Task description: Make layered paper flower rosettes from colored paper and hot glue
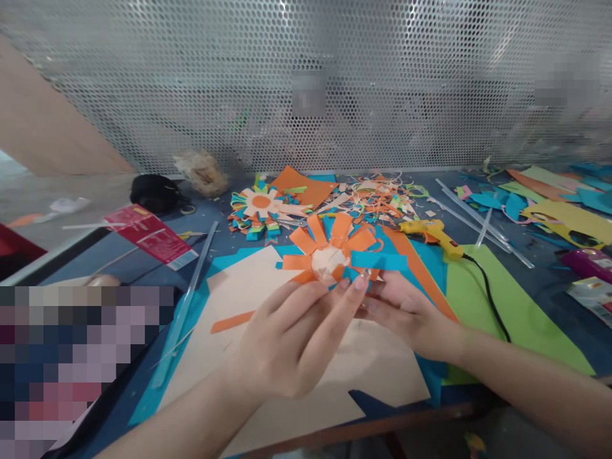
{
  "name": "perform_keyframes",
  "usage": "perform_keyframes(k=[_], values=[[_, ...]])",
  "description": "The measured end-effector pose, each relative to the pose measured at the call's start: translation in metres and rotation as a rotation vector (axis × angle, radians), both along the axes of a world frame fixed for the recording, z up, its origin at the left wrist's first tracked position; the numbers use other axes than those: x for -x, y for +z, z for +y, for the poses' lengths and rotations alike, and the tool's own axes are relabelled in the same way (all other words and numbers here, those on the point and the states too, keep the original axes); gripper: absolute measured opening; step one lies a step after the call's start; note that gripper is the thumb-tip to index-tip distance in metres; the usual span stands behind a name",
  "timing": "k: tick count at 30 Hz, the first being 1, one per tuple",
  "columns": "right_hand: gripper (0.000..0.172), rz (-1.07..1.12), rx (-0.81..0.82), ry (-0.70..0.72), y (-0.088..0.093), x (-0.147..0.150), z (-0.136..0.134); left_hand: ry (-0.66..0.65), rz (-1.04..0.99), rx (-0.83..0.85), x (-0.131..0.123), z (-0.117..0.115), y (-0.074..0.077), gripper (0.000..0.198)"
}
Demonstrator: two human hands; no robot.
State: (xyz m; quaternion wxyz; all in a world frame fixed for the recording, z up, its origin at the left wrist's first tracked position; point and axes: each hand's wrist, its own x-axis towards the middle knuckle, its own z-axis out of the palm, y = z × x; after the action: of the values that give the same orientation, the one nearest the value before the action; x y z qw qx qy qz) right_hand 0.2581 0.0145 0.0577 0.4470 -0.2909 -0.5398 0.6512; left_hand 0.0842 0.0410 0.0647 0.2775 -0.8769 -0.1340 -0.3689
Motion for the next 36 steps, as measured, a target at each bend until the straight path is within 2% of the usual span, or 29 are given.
perform_keyframes(k=[3,5,8,11,16,21,23,28,31,36], values=[[0.032,-0.081,-0.057,-0.021,0.004,0.001,0.001,-0.006,0.047,-0.072,-0.003,-0.003,0.0,0.029],[0.031,-0.103,-0.082,-0.017,0.003,0.001,0.002,-0.021,0.043,-0.046,-0.004,-0.004,-0.005,0.031],[0.031,-0.067,-0.076,-0.001,-0.004,0.0,0.003,-0.006,-0.057,0.079,-0.005,-0.003,-0.013,0.045],[0.028,-0.079,-0.076,-0.03,-0.009,-0.002,0.004,0.005,-0.179,0.267,-0.008,-0.002,-0.012,0.059],[0.026,-0.03,-0.064,-0.041,-0.006,-0.002,0.002,-0.04,-0.265,0.467,-0.01,-0.004,0.001,0.06],[0.026,-0.005,0.001,-0.068,-0.005,-0.002,0.001,-0.062,-0.402,0.638,-0.003,-0.004,0.002,0.062],[0.027,-0.03,0.006,-0.079,-0.006,-0.002,0.001,-0.063,-0.398,0.63,-0.001,-0.003,0.002,0.062],[0.02,-0.209,-0.057,-0.119,-0.011,-0.005,0.0,0.022,-0.269,0.368,-0.004,-0.005,0.006,0.073],[0.014,-0.244,-0.093,-0.129,-0.014,-0.007,-0.001,0.071,-0.228,0.362,-0.006,-0.007,0.007,0.069],[0.009,-0.304,-0.139,-0.144,-0.017,-0.007,-0.002,0.009,-0.205,0.408,-0.005,-0.007,0.005,0.062]])
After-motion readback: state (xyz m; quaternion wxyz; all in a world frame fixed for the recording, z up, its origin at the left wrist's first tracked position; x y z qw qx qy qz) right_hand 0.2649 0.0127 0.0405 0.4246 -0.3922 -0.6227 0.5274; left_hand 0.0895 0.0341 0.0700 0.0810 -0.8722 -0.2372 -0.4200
